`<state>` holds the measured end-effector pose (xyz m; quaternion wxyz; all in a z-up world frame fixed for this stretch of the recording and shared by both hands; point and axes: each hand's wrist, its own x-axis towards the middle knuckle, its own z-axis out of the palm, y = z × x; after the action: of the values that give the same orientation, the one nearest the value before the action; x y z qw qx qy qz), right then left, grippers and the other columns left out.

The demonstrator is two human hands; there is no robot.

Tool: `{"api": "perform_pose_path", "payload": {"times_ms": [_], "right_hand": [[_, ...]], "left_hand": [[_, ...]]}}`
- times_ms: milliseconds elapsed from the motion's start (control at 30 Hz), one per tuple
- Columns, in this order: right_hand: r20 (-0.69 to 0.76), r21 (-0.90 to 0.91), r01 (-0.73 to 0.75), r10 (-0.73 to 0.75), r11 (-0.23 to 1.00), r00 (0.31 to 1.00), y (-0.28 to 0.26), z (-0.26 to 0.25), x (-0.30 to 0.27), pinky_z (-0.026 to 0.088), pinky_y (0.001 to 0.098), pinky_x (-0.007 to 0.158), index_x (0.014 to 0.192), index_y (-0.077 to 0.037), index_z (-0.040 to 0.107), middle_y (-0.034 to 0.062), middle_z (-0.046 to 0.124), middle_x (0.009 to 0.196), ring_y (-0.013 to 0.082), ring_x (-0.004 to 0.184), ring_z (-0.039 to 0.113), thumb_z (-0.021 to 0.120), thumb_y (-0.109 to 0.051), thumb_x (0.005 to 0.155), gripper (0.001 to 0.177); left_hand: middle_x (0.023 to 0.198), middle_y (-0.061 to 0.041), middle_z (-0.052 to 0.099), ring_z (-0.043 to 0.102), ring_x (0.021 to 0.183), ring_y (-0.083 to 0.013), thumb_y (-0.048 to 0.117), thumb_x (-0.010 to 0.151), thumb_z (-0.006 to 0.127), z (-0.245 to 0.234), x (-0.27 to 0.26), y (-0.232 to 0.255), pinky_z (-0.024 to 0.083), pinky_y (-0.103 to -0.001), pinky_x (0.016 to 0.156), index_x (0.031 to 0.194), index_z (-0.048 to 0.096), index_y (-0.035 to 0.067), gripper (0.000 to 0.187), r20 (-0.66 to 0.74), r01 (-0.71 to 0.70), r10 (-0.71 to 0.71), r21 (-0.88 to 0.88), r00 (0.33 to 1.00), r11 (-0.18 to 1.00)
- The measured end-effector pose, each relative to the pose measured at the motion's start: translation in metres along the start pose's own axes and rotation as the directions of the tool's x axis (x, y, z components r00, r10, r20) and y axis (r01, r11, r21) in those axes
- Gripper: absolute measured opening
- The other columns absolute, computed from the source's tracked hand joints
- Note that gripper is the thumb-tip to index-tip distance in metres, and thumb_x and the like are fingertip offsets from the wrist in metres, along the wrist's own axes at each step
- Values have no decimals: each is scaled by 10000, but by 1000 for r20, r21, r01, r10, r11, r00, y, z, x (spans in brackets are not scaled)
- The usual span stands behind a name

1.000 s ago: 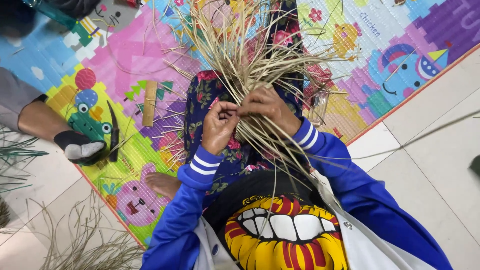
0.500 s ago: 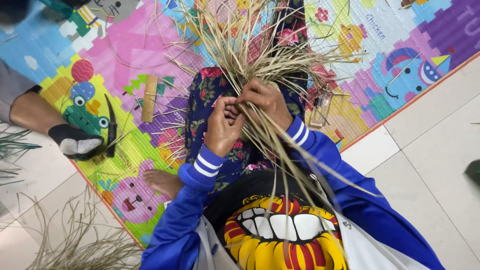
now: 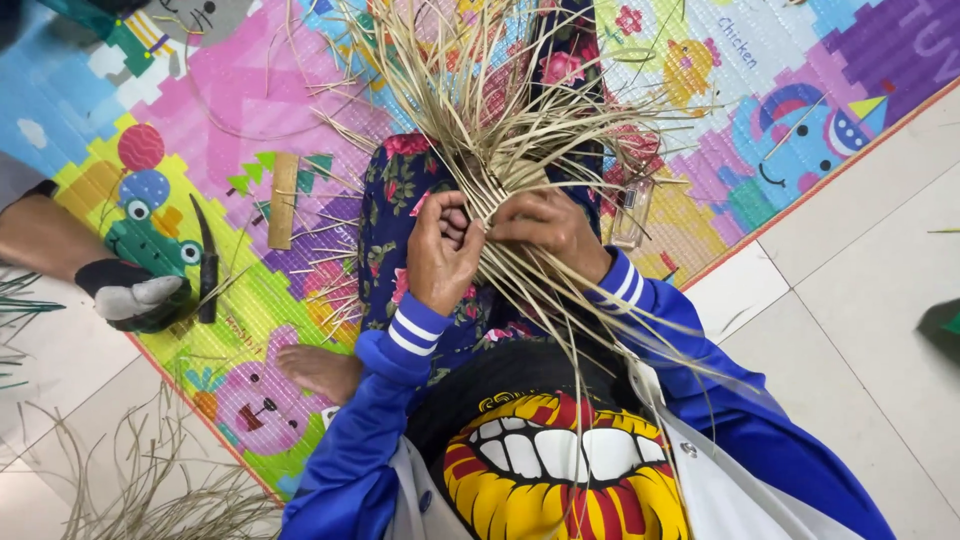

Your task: Tightening and weaving straw strands together to create a bundle or craft item.

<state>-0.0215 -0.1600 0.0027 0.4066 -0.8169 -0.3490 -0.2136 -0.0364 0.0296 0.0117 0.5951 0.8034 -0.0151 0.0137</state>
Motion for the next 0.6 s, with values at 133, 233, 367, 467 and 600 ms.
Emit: {"api": "perform_pose_path", "payload": {"times_ms": [133,233,367,467,600], "right_hand": [[-65,-37,-32,30,999,997,-1,8,30,533,412,736,846,-115,754,67,703,925,312,768,665,721,-155,969,133],[-79,8,-85,86,996,993,10,19,36,543,405,697,875,-111,770,70,696,870,307,730,671,753,-137,944,76],[-54,193,-215,229,957,972,0,-2,47,561,406,711,1108,-67,739,77,716,861,297,765,708,809,-242,934,256],[61,216,-270,262,939,963,-9,-15,44,551,450,691,1158,-13,707,141,704,857,344,763,704,820,-168,906,316],[5,301,-186,193,935,981,-14,-14,27,562,458,749,1094,-44,727,143,698,922,375,818,694,713,-187,995,174]], "left_hand": [[872,-162,605,635,720,-240,33,870,713,-3,-2,4,610,-335,550,1214,582,2,369,13,-37,36,36,999,999],[896,-158,602,661,735,-288,60,873,723,-5,1,7,618,-367,546,1208,576,14,370,11,-85,84,87,996,993],[880,-125,587,678,725,-292,63,843,720,-6,-1,27,628,-354,516,1115,585,59,303,-13,-124,130,239,991,963],[900,-69,589,686,718,-256,89,791,728,-1,-1,14,643,-340,529,1033,646,96,255,-16,-132,142,286,990,949],[950,-88,600,691,728,-281,65,807,716,2,-2,12,644,-312,548,972,677,84,170,-52,-121,136,226,989,967]]}}
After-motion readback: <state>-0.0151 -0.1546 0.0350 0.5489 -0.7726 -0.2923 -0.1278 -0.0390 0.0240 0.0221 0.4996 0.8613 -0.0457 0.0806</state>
